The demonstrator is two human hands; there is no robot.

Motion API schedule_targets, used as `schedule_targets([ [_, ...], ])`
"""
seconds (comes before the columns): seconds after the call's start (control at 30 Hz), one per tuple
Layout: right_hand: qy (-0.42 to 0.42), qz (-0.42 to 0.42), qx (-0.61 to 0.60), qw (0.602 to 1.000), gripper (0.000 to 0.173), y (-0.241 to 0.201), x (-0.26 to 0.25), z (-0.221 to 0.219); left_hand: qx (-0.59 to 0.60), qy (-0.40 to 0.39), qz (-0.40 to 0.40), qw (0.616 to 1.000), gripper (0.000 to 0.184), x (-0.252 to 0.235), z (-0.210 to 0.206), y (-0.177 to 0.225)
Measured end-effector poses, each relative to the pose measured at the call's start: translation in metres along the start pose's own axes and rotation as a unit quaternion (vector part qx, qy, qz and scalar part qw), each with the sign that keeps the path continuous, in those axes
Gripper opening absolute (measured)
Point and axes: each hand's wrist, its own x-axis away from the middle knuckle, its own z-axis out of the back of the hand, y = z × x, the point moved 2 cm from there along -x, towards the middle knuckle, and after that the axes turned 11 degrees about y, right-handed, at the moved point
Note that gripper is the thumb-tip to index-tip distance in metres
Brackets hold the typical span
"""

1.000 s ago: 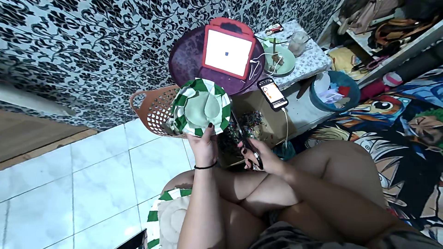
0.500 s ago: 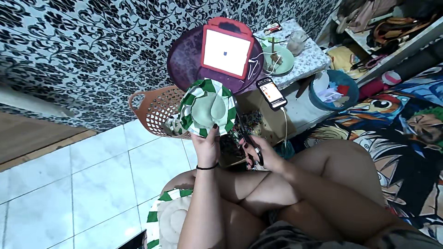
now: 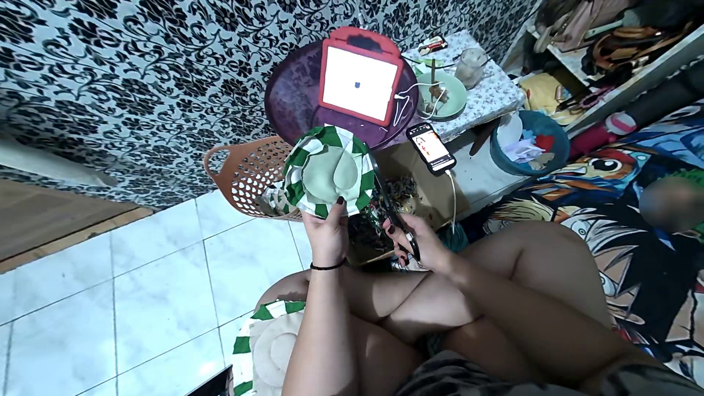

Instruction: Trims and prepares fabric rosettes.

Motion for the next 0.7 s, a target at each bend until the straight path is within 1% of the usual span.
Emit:
schedule_targets([
  [0.17,0.006,-0.014,0.012,1.000,0.026,-0.0001,0.0000,0.0008,-0.002,0.002,-0.011,1.000,0.051,-0.0028,0.0017,0.0011],
  [0.7,0.035,0.004,0.025,0.999,0.025,-0.0030,0.0055,0.0006,0.000,0.018,-0.016,1.000,0.057,-0.0065,0.0044,0.0030],
])
